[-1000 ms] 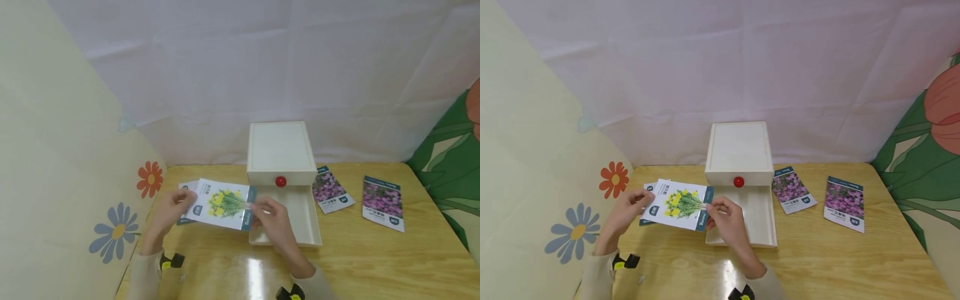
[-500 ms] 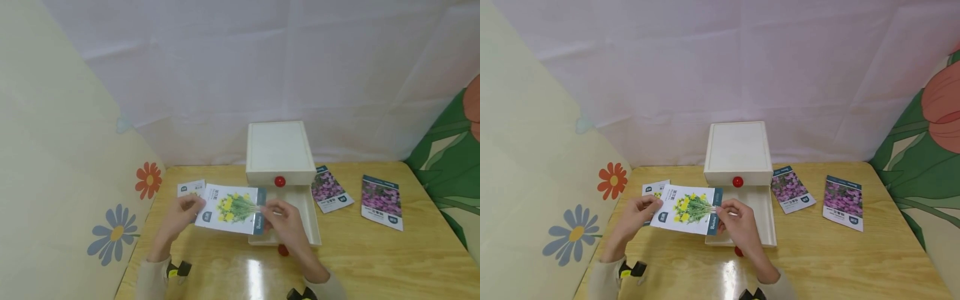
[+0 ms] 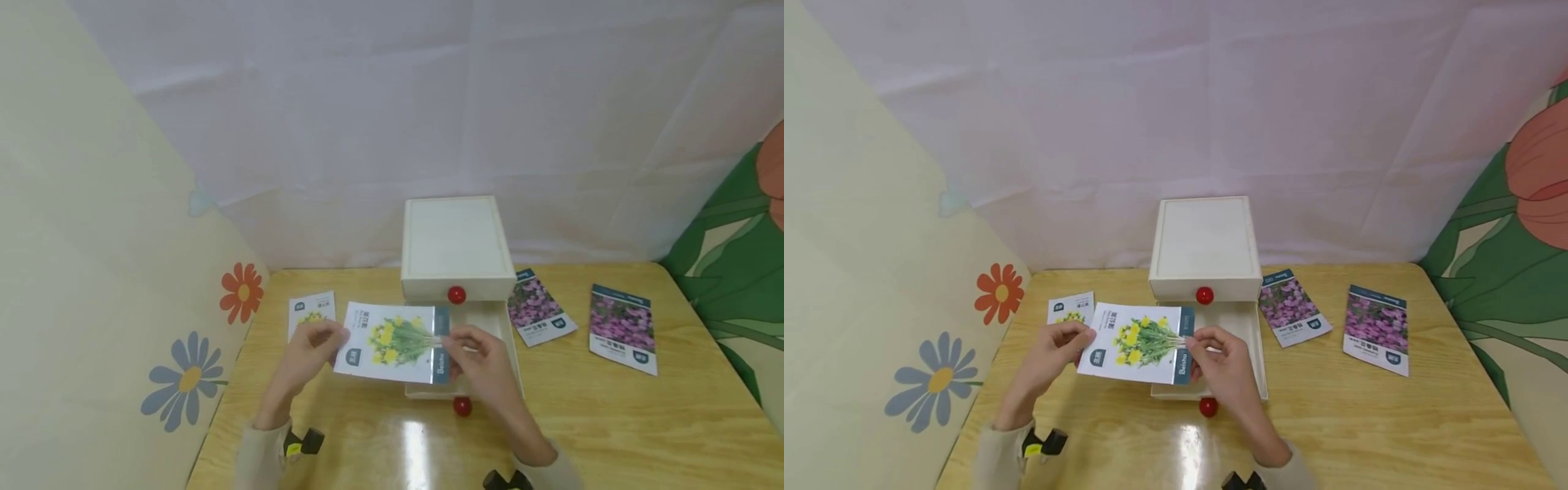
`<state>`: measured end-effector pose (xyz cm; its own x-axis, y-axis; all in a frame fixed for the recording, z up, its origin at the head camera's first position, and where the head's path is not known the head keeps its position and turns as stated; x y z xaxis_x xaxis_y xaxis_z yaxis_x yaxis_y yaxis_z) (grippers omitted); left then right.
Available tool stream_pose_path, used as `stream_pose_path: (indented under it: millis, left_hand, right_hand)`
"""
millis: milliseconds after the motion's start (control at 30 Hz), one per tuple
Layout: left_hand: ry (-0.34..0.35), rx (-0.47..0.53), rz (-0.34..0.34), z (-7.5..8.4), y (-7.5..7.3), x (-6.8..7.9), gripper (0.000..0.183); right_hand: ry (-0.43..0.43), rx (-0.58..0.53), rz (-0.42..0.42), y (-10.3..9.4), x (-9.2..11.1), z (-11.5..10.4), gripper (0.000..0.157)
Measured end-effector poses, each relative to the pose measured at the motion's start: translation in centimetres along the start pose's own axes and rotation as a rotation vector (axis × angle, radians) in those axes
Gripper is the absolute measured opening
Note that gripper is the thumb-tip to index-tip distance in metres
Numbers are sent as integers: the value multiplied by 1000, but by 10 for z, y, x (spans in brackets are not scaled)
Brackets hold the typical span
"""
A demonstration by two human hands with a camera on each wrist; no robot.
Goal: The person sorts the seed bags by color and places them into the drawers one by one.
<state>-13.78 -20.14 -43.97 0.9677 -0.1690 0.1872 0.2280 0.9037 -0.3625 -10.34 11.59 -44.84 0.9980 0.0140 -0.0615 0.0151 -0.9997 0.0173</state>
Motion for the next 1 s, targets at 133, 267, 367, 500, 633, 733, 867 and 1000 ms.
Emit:
stream_pose_path:
  millis: [133,267,367,500,633,733,867,1000]
  left_hand:
    - [-14,16,-8,3,8,0,18]
    - [-5,29,0,4,16,0,16]
    - [4,40,6,3,23,-1,16]
    - [-5,57,10,4,29,-2,18]
    - [-38,91,29,4,36,-3,16]
    - [-59,123,42,2,42,-3,14]
    - [-69,166,21,0,49,-3,16]
    - [-77,185,11,0,55,-3,17]
  right_hand:
    - [-11,37,1,-10,0,0,16]
    - [22,69,7,-17,0,-1,20]
    - [72,85,14,-22,1,-1,24]
    - [106,107,17,-27,3,-1,27]
    - [90,114,1,-32,4,0,26]
    - [53,109,-17,-37,7,1,25]
    - [42,100,-24,-43,11,2,26]
    - [65,91,-26,-46,14,2,29]
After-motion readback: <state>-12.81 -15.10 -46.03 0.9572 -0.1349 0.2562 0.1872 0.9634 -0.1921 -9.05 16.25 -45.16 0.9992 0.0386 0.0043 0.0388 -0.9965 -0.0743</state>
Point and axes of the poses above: each hand's wrist, its own x-axis away from the middle knuckle, its own y-axis out of the palm, z = x × y, the point moved 1 cm from there along -x, towards the middle knuckle, and after that the axes turned 9 degrees about -y, right-handed, at the moved point
